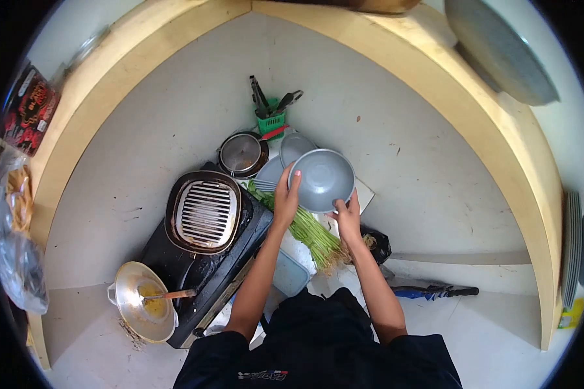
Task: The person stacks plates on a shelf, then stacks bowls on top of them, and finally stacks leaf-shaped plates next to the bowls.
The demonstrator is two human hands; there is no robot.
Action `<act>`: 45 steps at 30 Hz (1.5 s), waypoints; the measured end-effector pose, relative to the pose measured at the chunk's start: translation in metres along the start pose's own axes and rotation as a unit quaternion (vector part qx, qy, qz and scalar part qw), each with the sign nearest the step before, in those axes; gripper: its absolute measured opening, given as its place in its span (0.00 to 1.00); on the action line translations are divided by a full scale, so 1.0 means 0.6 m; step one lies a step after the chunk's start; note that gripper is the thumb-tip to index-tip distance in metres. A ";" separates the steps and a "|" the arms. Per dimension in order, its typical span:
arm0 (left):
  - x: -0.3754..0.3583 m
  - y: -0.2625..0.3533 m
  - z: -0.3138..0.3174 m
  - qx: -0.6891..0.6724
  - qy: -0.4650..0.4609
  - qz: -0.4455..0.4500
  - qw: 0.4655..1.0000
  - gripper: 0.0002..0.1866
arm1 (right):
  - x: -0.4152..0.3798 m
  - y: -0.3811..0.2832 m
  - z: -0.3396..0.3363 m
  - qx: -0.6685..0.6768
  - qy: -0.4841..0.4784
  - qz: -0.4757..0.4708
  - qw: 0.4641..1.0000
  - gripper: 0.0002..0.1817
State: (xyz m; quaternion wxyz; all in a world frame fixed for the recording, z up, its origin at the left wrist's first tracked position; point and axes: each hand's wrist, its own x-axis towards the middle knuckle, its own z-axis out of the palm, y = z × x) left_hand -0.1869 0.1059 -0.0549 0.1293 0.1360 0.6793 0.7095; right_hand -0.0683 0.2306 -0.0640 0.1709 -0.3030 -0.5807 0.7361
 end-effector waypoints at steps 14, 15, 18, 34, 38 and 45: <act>-0.238 0.023 0.118 -0.164 -0.056 0.025 0.985 0.31 | -0.191 0.016 -0.208 -0.094 0.064 -0.038 0.993 0.25; -0.250 0.030 0.130 -0.164 -0.064 0.020 0.984 0.31 | -0.217 -0.014 -0.213 -0.109 0.067 -0.056 0.990 0.26; -0.284 0.058 0.163 -0.159 -0.088 0.020 0.983 0.31 | -0.273 -0.068 -0.242 -0.151 0.074 -0.087 0.982 0.30; -0.535 0.158 0.377 -0.089 -0.215 0.176 0.956 0.30 | -0.541 -0.124 -0.480 -0.256 0.288 -0.328 0.863 0.32; -0.604 0.216 0.424 -0.153 -0.218 0.189 0.945 0.30 | -0.608 -0.163 -0.523 -0.236 0.306 -0.381 0.840 0.33; -0.650 0.326 0.472 -0.173 -0.307 0.354 0.866 0.41 | -0.708 -0.249 -0.572 -0.104 0.316 -0.422 0.843 0.37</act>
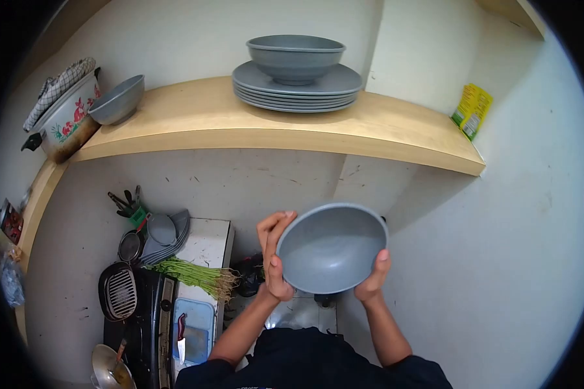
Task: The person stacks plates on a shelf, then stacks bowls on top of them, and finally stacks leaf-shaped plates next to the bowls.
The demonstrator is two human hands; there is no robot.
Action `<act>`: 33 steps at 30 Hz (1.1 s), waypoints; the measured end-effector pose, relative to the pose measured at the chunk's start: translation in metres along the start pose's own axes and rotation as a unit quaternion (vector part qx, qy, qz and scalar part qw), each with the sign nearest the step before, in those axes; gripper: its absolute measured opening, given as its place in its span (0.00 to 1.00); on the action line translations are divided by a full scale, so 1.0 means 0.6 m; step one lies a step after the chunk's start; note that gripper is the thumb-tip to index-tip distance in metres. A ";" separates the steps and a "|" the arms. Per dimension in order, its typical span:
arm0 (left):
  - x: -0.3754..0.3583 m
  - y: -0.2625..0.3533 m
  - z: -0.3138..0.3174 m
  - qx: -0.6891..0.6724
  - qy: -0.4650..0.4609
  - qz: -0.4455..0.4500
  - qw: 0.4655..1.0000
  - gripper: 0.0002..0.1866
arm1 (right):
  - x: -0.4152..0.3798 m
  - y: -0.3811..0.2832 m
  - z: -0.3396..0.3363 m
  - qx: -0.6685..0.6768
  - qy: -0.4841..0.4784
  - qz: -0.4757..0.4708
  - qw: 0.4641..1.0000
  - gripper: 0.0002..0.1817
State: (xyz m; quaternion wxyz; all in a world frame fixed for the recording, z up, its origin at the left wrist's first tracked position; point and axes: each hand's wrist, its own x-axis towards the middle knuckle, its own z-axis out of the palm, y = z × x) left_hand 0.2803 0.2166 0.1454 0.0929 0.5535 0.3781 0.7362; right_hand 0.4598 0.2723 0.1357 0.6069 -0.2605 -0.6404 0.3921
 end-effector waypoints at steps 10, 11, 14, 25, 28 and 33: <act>0.261 0.149 0.024 0.107 -0.006 0.229 0.968 0.40 | 0.208 -0.255 0.013 0.044 -0.060 -0.145 0.987 0.32; 0.281 0.161 0.025 0.097 -0.005 0.229 0.969 0.39 | 0.228 -0.259 0.022 0.048 -0.051 -0.141 0.987 0.32; 0.333 0.178 0.016 0.070 0.004 0.218 0.974 0.34 | 0.289 -0.266 0.041 0.070 -0.058 -0.116 0.989 0.32; 0.507 0.190 -0.020 0.004 0.060 0.007 0.998 0.30 | 0.456 -0.334 0.110 0.073 -0.201 -0.016 0.977 0.34; 0.532 0.209 -0.019 0.107 0.046 -0.010 0.993 0.30 | 0.506 -0.326 0.120 0.026 -0.196 -0.030 0.980 0.34; 0.604 0.138 -0.034 0.197 0.030 0.014 0.980 0.27 | 0.569 -0.307 0.137 -0.044 -0.165 -0.045 0.984 0.28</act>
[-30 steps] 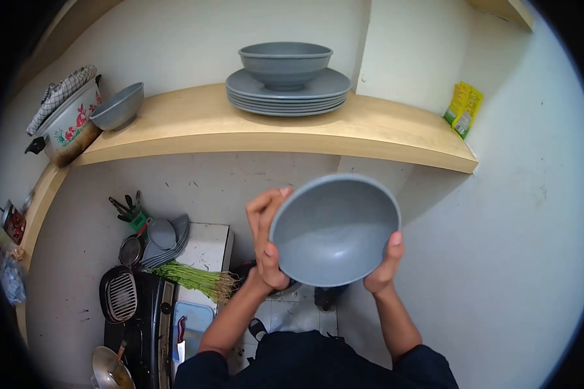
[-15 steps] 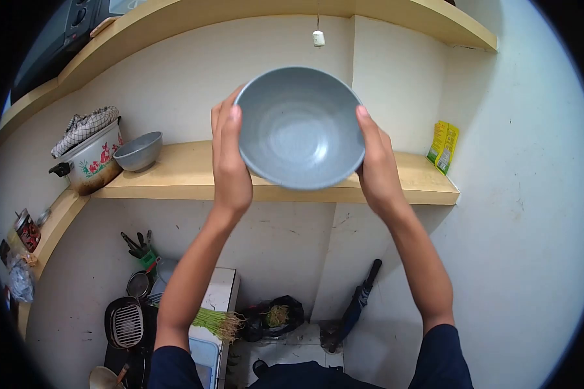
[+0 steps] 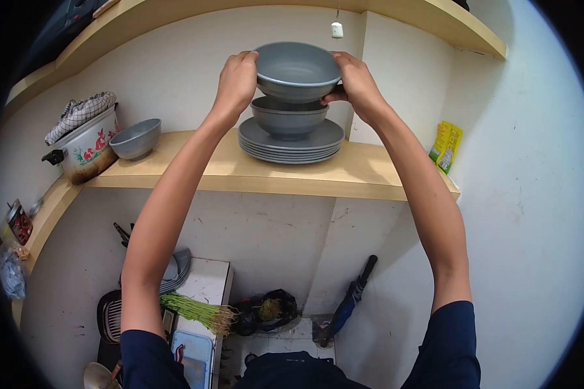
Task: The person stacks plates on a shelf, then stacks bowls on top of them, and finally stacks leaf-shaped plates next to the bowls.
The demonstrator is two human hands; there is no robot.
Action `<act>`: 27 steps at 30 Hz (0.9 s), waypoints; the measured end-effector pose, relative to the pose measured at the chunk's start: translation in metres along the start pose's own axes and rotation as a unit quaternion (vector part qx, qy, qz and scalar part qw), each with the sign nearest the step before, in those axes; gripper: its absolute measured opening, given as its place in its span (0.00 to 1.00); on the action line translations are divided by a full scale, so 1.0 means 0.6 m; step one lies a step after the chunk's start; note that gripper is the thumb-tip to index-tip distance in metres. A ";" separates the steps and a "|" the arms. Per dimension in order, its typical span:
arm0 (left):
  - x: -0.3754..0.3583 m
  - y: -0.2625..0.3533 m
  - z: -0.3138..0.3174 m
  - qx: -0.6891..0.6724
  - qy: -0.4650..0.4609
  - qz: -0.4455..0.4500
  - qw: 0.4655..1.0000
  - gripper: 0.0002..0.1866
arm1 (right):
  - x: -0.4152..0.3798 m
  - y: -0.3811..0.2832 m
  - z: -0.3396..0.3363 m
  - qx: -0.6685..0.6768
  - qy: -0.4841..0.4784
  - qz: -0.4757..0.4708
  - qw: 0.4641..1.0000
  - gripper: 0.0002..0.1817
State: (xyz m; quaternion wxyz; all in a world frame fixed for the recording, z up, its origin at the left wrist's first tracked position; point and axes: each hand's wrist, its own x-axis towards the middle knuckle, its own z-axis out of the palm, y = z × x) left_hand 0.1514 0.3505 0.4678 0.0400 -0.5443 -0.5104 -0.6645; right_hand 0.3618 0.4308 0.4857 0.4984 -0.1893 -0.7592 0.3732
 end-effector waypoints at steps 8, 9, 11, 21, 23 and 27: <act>0.021 -0.025 0.029 0.124 0.006 -0.064 0.990 0.38 | 0.055 0.061 0.000 -0.105 0.046 0.029 0.993 0.26; 0.017 -0.022 0.030 0.124 0.011 -0.069 0.990 0.40 | 0.056 0.061 0.001 -0.148 0.057 0.032 0.987 0.25; 0.005 -0.016 0.036 0.125 0.019 -0.080 0.989 0.44 | 0.058 0.063 0.002 -0.232 0.079 0.038 0.969 0.24; -0.008 -0.041 0.047 0.124 -0.007 -0.142 0.982 0.48 | 0.064 0.079 0.002 -0.262 0.059 0.042 0.962 0.23; -0.008 -0.048 0.052 0.113 0.011 -0.150 0.982 0.48 | 0.064 0.074 0.000 -0.258 0.056 0.051 0.963 0.22; -0.010 -0.049 0.050 0.099 0.006 -0.170 0.980 0.48 | 0.073 0.084 -0.001 -0.260 0.061 0.038 0.963 0.21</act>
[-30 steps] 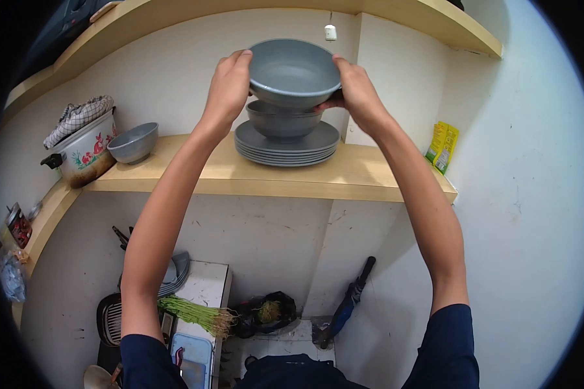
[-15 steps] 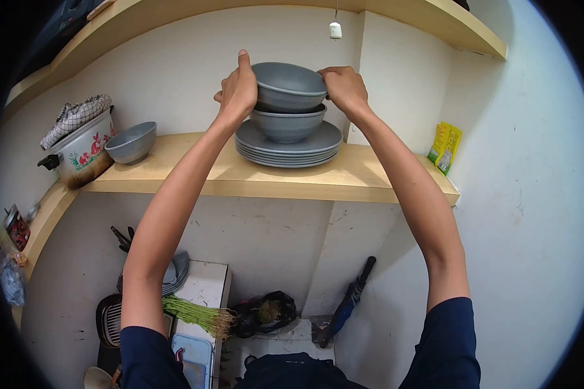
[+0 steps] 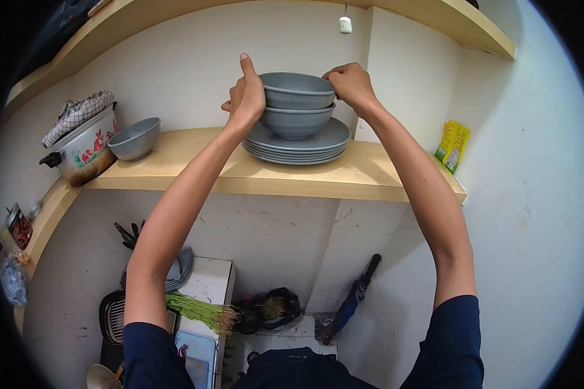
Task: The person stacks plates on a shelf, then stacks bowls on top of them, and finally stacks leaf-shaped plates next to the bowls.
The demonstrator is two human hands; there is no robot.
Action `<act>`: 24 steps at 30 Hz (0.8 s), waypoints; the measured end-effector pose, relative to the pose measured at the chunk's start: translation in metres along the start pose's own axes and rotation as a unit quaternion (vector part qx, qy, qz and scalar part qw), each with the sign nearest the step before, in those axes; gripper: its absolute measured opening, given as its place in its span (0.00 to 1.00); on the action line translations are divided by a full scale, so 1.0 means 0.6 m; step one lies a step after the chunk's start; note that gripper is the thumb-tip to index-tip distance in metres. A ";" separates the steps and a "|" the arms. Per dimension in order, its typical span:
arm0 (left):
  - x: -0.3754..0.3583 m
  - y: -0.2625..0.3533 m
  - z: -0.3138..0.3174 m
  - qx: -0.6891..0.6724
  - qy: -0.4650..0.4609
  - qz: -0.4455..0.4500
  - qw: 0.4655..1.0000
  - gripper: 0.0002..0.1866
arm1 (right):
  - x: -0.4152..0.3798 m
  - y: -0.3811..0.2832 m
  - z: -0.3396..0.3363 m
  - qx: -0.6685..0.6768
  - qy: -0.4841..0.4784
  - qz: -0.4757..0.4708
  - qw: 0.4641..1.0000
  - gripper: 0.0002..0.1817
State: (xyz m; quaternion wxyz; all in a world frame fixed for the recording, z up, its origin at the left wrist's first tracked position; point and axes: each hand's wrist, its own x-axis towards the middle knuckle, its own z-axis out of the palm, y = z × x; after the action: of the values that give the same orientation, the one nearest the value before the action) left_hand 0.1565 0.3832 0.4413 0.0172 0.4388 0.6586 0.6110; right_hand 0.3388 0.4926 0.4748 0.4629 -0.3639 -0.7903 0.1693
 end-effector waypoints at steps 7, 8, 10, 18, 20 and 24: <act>-0.007 -0.010 0.000 0.003 -0.004 -0.018 1.000 0.48 | 0.004 0.015 0.012 -0.012 0.014 -0.016 1.000 0.20; -0.008 -0.012 0.001 0.003 -0.006 -0.022 1.000 0.49 | 0.003 0.017 0.014 -0.012 0.015 -0.015 1.000 0.20; -0.008 -0.020 0.004 -0.007 -0.008 -0.028 1.000 0.49 | -0.005 0.012 0.013 -0.014 0.000 0.000 1.000 0.21; -0.010 -0.019 -0.001 0.032 -0.027 -0.009 0.999 0.48 | -0.014 0.019 0.018 -0.001 -0.008 0.020 1.000 0.25; -0.006 -0.023 -0.001 0.040 -0.027 0.001 0.999 0.47 | -0.016 0.019 0.020 0.009 -0.004 0.018 1.000 0.26; 0.001 -0.032 -0.002 0.057 -0.032 0.017 0.998 0.48 | -0.021 0.021 0.022 0.018 0.001 0.009 1.000 0.29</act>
State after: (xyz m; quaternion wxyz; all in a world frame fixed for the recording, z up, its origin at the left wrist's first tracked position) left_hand 0.1446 0.3850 0.4262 0.0031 0.4695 0.6842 0.5581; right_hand 0.3368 0.4929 0.4531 0.4682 -0.3630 -0.7836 0.1870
